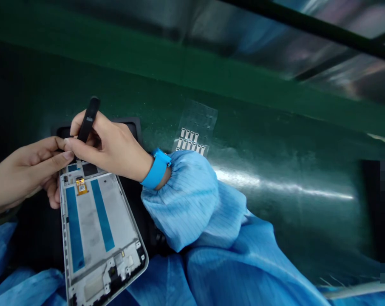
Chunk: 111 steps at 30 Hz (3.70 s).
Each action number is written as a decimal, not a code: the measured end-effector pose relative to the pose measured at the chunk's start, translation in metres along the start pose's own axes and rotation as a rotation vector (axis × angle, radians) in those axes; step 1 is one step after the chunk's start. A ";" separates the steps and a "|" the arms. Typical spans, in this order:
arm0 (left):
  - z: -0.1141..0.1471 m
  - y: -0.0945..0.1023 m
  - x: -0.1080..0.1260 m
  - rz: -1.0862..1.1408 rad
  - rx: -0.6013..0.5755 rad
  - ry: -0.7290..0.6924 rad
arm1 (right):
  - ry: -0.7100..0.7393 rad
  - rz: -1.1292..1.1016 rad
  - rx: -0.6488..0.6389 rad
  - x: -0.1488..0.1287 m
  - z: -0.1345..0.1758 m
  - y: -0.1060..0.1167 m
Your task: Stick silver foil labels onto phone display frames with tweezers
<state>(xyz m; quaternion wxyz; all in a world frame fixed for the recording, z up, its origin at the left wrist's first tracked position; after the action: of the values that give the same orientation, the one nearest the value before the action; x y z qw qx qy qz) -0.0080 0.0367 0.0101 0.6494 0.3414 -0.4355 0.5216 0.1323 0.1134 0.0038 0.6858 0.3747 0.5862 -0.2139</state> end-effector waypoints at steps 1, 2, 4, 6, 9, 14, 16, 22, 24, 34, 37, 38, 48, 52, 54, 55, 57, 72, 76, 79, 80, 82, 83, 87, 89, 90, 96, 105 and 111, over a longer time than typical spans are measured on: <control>0.000 0.000 0.000 0.000 0.000 0.001 | 0.001 0.001 0.006 0.000 0.000 0.000; 0.000 0.000 0.001 0.001 0.002 0.001 | 0.003 -0.002 0.015 0.000 0.000 0.001; -0.001 -0.001 0.001 0.005 0.008 0.005 | 0.015 -0.017 0.035 0.001 0.001 0.002; -0.002 0.000 0.000 0.006 0.008 0.012 | 0.030 -0.028 0.041 0.001 0.001 0.002; -0.002 0.000 -0.002 0.000 -0.005 0.023 | 0.034 -0.002 0.011 0.001 0.001 0.000; -0.001 0.001 -0.005 -0.008 -0.001 0.018 | 0.010 0.028 0.046 -0.001 0.003 0.001; -0.001 0.001 -0.005 -0.011 0.010 0.027 | 0.020 0.013 0.060 -0.002 0.003 0.003; 0.000 0.002 -0.004 -0.021 -0.008 0.038 | 0.030 0.013 0.040 0.000 0.003 0.002; 0.000 0.002 -0.004 -0.017 -0.005 0.036 | 0.009 0.007 0.054 0.001 0.003 0.002; 0.000 -0.002 -0.001 0.018 -0.002 0.061 | -0.077 -0.047 0.001 0.001 0.003 0.004; 0.000 -0.002 -0.001 0.014 -0.004 0.052 | -0.114 -0.042 0.026 0.002 0.003 0.004; 0.000 -0.002 -0.001 0.017 -0.002 0.053 | -0.119 -0.048 0.033 0.003 0.003 0.004; 0.001 -0.001 0.000 0.020 0.007 0.073 | -0.098 -0.160 -0.009 0.004 0.001 0.002; 0.000 -0.001 0.000 0.021 0.028 0.089 | -0.100 -0.183 -0.010 0.005 0.001 0.002; 0.001 -0.001 0.001 0.024 0.014 0.086 | -0.091 -0.166 -0.012 0.005 0.001 0.002; 0.001 -0.002 0.001 0.024 0.003 0.083 | -0.091 -0.156 -0.015 0.005 0.002 0.002; 0.001 -0.002 0.002 0.025 -0.009 0.078 | -0.101 -0.153 -0.024 0.005 0.002 0.001; 0.001 0.000 0.001 -0.047 -0.026 -0.011 | -0.174 -0.340 0.314 0.004 -0.001 0.009; 0.002 -0.002 0.003 -0.108 0.011 -0.068 | -0.151 -0.243 0.445 0.004 0.000 0.010; 0.002 -0.004 0.003 -0.163 0.035 -0.100 | -0.084 -0.072 0.564 -0.003 0.004 0.013; 0.002 -0.004 0.003 -0.194 0.048 -0.108 | -0.058 -0.015 0.598 -0.006 0.006 0.016; 0.003 -0.002 0.003 -0.272 0.100 -0.133 | -0.017 0.088 0.638 -0.013 0.010 0.023; 0.004 -0.001 0.003 -0.310 0.129 -0.149 | -0.004 0.145 0.639 -0.016 0.011 0.028; 0.007 0.006 0.004 -0.480 0.246 -0.304 | -0.064 0.522 0.512 -0.023 0.012 0.046; 0.007 0.007 0.005 -0.646 0.274 -0.434 | -0.166 0.708 0.425 -0.017 0.010 0.052; 0.008 0.006 0.006 -0.746 0.274 -0.500 | -0.220 0.772 0.378 -0.011 0.009 0.054; 0.008 -0.004 0.000 -1.269 0.147 -0.743 | -0.246 0.801 0.197 0.024 -0.003 0.052; 0.014 -0.018 -0.002 -1.793 0.027 -0.665 | -0.211 0.803 0.217 0.033 -0.009 0.053; 0.014 -0.013 -0.003 -1.719 0.054 -0.687 | -0.181 0.793 0.231 0.037 -0.011 0.054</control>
<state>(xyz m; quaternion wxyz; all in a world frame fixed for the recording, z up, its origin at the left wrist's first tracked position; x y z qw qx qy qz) 0.0017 0.0203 0.0123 0.6401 0.6981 -0.1889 -0.2594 0.1733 0.1612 -0.0178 0.7171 0.6254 0.3061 -0.0299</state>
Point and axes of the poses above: each hand's wrist, its own z-axis away from the middle knuckle, its own y-axis out of the back of the hand, x = y × z, the point moved 3 cm from there along -z, towards the middle knuckle, and after that the axes turned 15 degrees about -y, right-handed, at the moved point
